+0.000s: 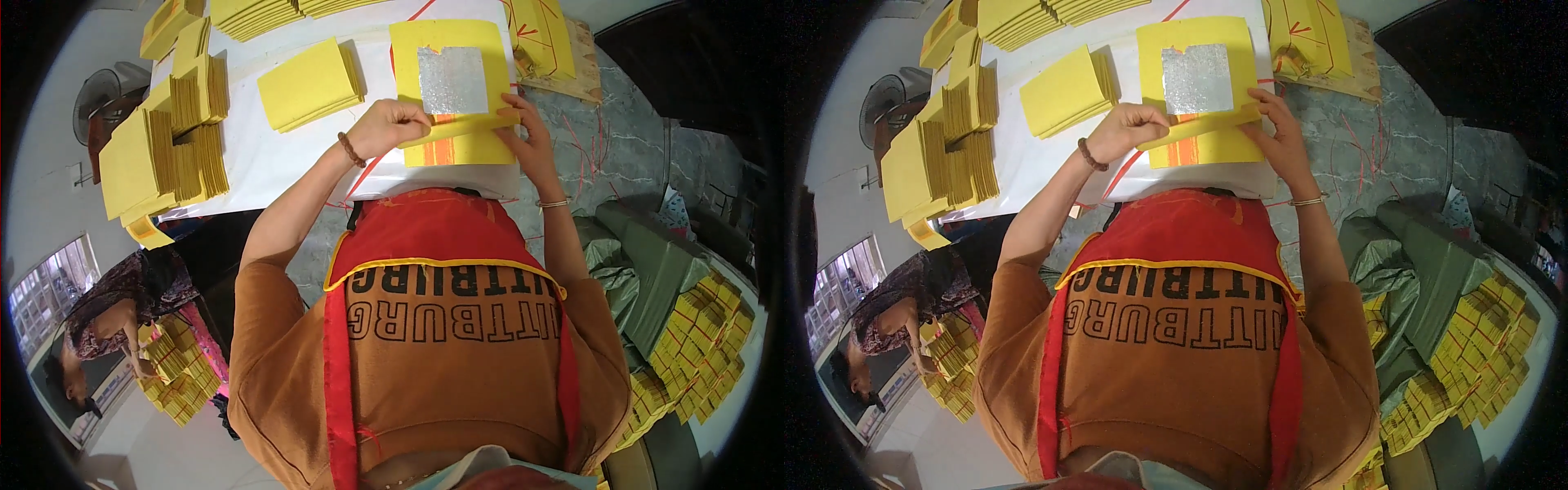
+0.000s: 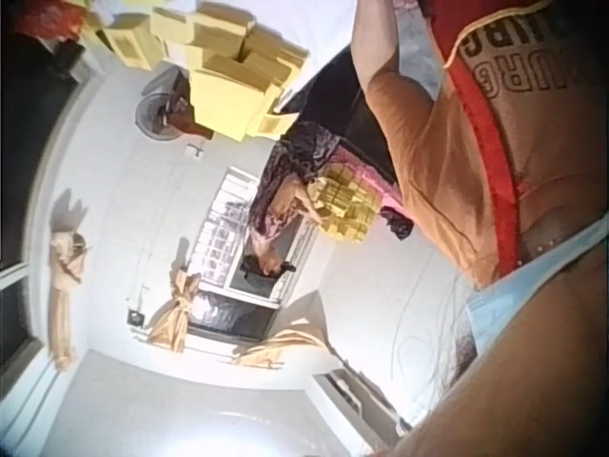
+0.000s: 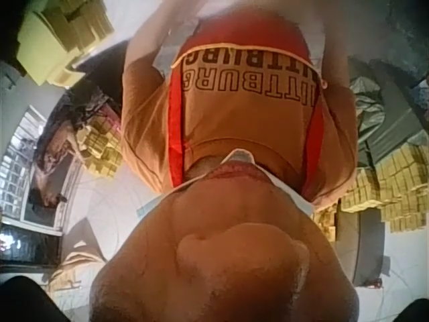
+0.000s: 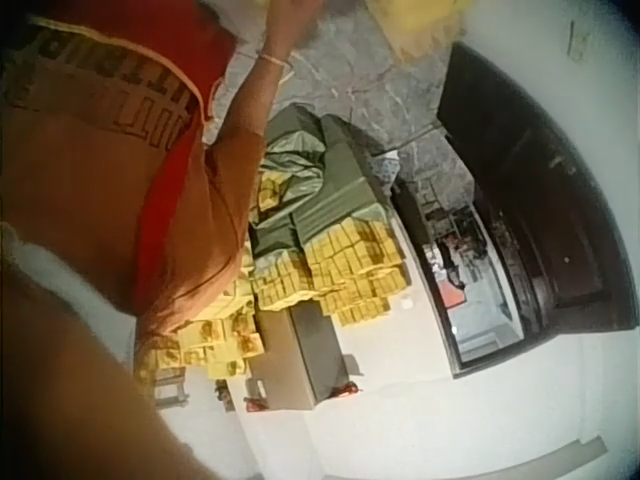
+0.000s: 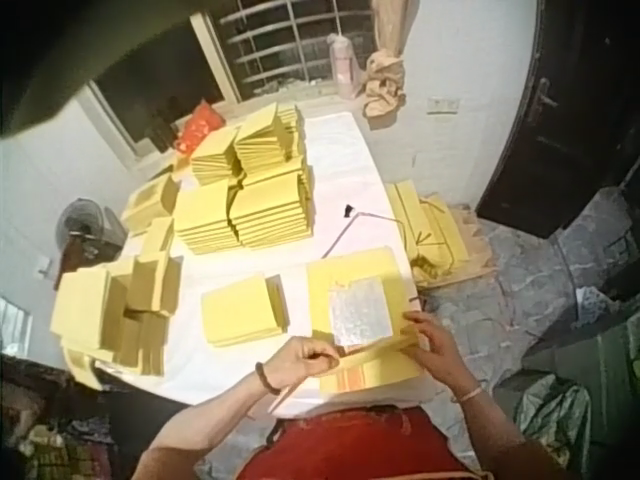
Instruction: Folding and stacking joss paper sheets on a table.
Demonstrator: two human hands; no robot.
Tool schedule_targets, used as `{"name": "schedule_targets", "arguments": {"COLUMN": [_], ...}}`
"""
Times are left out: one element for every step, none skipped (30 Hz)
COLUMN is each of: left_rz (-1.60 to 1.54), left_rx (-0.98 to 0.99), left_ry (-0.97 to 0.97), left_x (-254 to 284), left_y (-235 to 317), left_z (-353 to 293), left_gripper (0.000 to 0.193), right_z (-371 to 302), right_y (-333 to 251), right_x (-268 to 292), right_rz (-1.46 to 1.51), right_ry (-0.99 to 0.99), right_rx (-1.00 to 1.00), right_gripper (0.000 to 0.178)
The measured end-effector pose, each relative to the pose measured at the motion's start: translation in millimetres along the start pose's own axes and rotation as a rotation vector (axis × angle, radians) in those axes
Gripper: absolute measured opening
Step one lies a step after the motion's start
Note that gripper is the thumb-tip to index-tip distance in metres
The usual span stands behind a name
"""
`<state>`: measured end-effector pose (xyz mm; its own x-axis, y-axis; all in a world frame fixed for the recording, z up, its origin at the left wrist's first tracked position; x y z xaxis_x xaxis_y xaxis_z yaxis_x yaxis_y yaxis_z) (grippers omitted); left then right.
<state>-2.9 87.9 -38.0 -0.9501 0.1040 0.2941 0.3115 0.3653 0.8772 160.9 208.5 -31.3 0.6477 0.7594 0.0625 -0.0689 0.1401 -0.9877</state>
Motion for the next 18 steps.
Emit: {"name": "schedule_targets", "arguments": {"left_rz": [0.001,0.101,0.202,0.444,0.444,0.637,0.829,0.962,0.962,1.034,1.106,1.124,1.122,1.144,1.166,1.167,1.195,1.222], "left_rx": [-0.002,-0.094,-0.186,-0.345,-0.346,-0.453,-0.556,-0.525,-0.523,-0.514,-0.504,-0.532,-0.533,-0.56,-0.587,-0.586,-0.629,-0.672], "left_ry": [-0.003,-0.005,-0.006,-0.023,-0.02,0.127,0.279,0.373,0.377,0.42,0.464,0.53,0.534,0.542,0.549,0.552,0.533,0.514], "left_x": [-1,-2,-2,-3,-2,5,8,9,9,10,11,12,13,11,9,9,3,-3], "left_y": [3,16,29,52,50,59,66,59,53,51,48,49,54,61,68,69,72,75], "left_z": [-2,-6,-11,-21,-21,-25,-33,-30,-27,-23,-22,-24,-26,-31,-36,-41,-48,-54], "left_gripper": [0.016,0.021,0.027,0.037,0.037,0.042,0.047,0.049,0.049,0.048,0.048,0.048,0.048,0.045,0.043,0.043,0.041,0.04], "right_z": [1,0,0,0,0,1,1,1,1,4,5,6,6,6,4,1,-1,-6], "right_y": [-3,-1,2,4,5,5,5,6,7,3,0,-9,-20,-25,-36,-46,-53,-62], "right_x": [2,2,3,4,3,5,5,6,8,6,4,1,-1,-1,-6,-14,-13,-22], "right_rz": [-0.08,-0.083,-0.048,-0.01,-0.01,0.015,0.042,0.042,0.02,-0.002,-0.004,-0.138,-0.274,-0.278,-0.405,-0.529,-0.528,-0.592], "right_ry": [0.012,0.016,0.033,0.045,0.043,0.053,0.06,0.056,0.044,0.032,0.027,0.033,0.041,0.039,0.001,-0.037,-0.039,-0.123], "right_rx": [0.051,0.052,0.047,0.042,0.043,0.055,0.066,0.068,0.078,0.089,0.091,0.134,0.176,0.177,0.251,0.328,0.33,0.376], "right_gripper": [0.032,0.032,0.028,0.025,0.025,0.025,0.026,0.026,0.026,0.027,0.027,0.026,0.026,0.026,0.026,0.027,0.027,0.027]}}
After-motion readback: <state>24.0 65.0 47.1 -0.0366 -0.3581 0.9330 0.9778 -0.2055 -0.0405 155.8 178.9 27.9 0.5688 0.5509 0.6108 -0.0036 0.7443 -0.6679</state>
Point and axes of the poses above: each hand's wrist, its own z-axis towards the middle knuckle, its own x-axis out of the back of the hand, y = z × x, the point moved 10 cm from there along z, towards the middle knuckle, and after that the axes turned 14 degrees about z, right-handed, at the moved point
